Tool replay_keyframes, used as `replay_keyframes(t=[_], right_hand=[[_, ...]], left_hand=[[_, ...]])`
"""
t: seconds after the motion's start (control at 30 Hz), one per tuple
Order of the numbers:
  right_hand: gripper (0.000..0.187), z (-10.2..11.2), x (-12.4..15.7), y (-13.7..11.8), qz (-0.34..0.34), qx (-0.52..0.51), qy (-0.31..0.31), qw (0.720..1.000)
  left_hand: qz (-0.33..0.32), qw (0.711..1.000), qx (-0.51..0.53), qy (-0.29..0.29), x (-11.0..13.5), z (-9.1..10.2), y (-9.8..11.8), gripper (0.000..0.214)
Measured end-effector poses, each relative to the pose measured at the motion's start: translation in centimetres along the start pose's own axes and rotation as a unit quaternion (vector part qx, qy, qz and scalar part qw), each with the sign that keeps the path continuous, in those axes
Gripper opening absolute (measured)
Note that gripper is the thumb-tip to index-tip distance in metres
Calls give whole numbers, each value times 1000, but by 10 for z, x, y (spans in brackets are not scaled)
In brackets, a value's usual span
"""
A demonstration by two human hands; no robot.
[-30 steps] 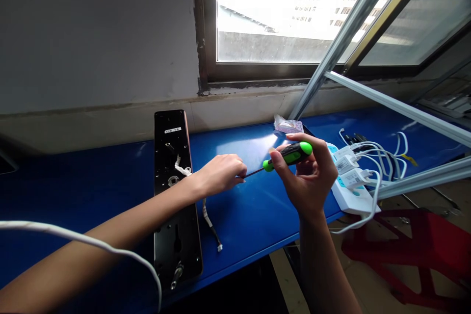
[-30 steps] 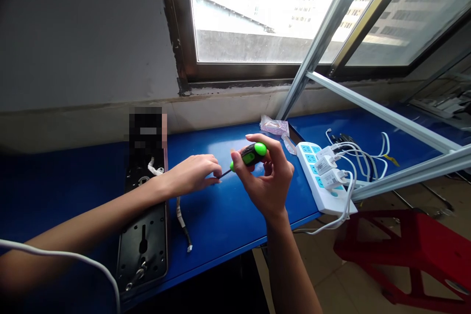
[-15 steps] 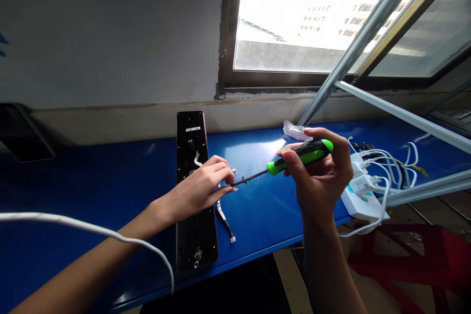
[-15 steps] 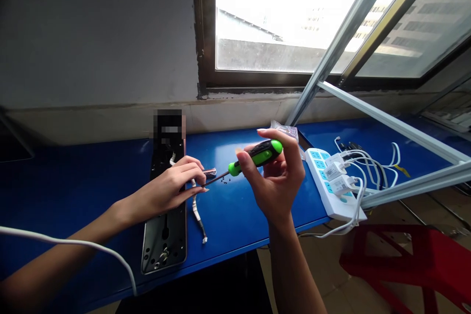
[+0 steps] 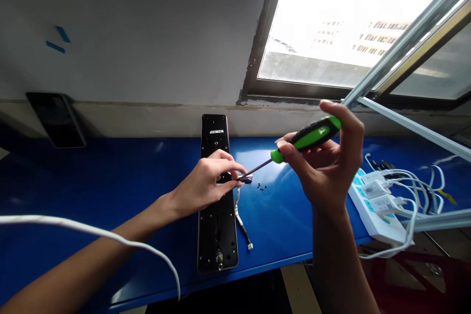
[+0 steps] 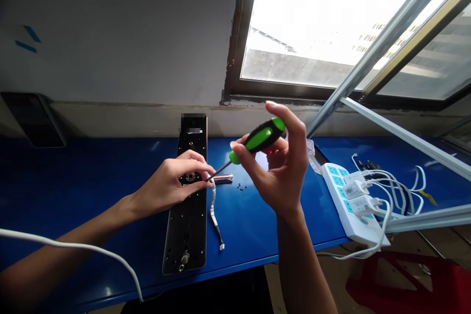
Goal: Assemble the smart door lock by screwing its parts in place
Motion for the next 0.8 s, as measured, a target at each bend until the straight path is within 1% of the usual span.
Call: replay_keyframes(t=[0.07,0.2,0.3,0.4,0.47,0.57,0.7,0.8], right_hand=[[62,-10,-16,1,35,15,0,999],[60,-26,-44,3,129,8,21,991],[60,-36,-58,9,156,28,34,987],[60,-42,-61,17,163,45,42,985],[66,-49,-59,24,167,35,26,985],[74,-59,-53,34,179,19,-6,984],[76,-71,-48,45,159,10,-34,987],[77,-78,-46,47,152,8,-45,987]], left_hand=[[-6,1000,-1,23,-7,11,-3,29],[-35,997,-10,66,-23,29,-9,30],[-38,995,-13,90,-31,38,-18,27],[-27,994,-15,106,-35,42,-32,27],[-34,994,-28,99,-36,41,-39,31],[-47,994,-69,66,-37,38,-48,35],[-30,994,-104,30,-37,34,-58,34],[-23,993,-115,19,-36,33,-62,33]])
Point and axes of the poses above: each hand's wrist, its own x-axis away from the middle knuckle, its own z-axis out of the back of the hand, y = z × x, the point moved 8 cm from there along -x, towards the middle knuckle
